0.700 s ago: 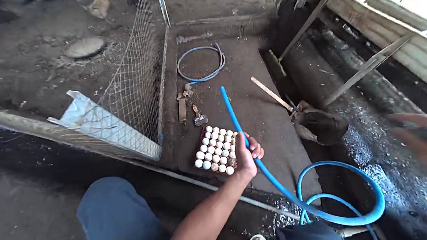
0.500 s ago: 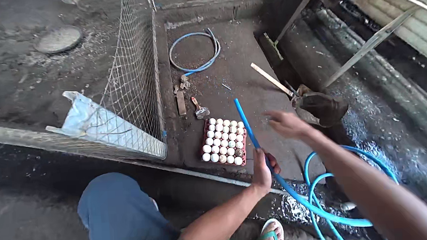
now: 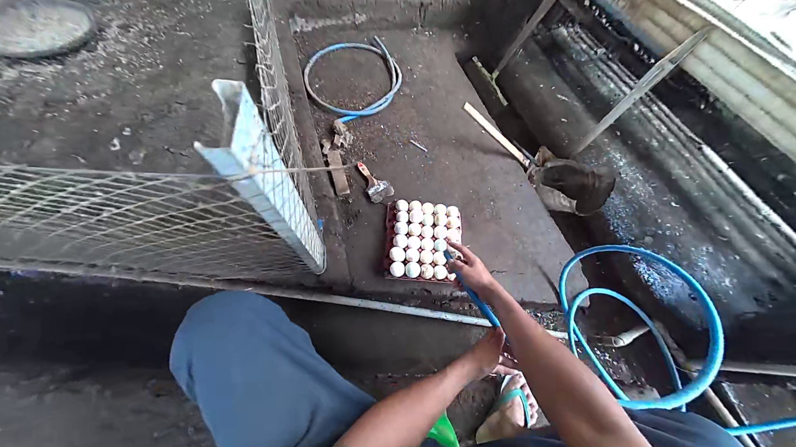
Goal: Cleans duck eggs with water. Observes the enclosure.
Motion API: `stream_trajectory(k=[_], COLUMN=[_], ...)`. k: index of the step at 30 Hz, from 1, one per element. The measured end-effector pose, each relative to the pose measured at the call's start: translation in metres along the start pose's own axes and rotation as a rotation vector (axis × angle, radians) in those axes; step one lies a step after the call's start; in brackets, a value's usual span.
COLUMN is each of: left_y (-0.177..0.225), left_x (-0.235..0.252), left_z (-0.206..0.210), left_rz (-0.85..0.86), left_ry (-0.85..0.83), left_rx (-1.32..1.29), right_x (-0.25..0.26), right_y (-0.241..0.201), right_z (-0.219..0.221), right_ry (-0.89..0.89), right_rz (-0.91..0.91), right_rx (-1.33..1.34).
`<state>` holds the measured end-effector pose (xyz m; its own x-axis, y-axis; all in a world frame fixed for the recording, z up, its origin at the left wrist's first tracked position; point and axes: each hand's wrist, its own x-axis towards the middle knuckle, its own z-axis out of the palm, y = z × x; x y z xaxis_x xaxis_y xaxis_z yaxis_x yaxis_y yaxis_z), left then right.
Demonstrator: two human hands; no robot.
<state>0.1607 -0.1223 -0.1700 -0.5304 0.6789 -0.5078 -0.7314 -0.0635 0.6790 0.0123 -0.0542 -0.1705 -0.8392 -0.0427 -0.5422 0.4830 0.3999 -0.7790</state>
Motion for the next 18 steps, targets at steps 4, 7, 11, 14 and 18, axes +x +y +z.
stream_trajectory(k=[4, 7, 11, 14, 18], left_y=[0.017, 0.051, 0.068, 0.033, -0.006], left_x=[-0.036, -0.094, -0.185, -0.226, -0.24], left_z=[-0.025, -0.037, -0.044, -0.028, -0.024], left_rz=[-0.085, -0.009, -0.04, -0.023, -0.009], left_ry=[-0.02, 0.107, 0.081, -0.155, -0.287], left_rx=[0.734, 0.958, 1.118, 1.209, 1.257], right_x=[-0.017, -0.024, -0.02, -0.016, -0.016], right_y=[0.023, 0.041, 0.054, 0.048, 0.035], right_z=[-0.002, -0.005, 0.004, 0.011, 0.018], right_ry=[-0.031, 0.009, 0.006, -0.015, -0.019], right_rz=[0.021, -0.031, -0.076, -0.069, -0.064], right_rx=[-0.221, -0.271, -0.362, -0.414, -0.434])
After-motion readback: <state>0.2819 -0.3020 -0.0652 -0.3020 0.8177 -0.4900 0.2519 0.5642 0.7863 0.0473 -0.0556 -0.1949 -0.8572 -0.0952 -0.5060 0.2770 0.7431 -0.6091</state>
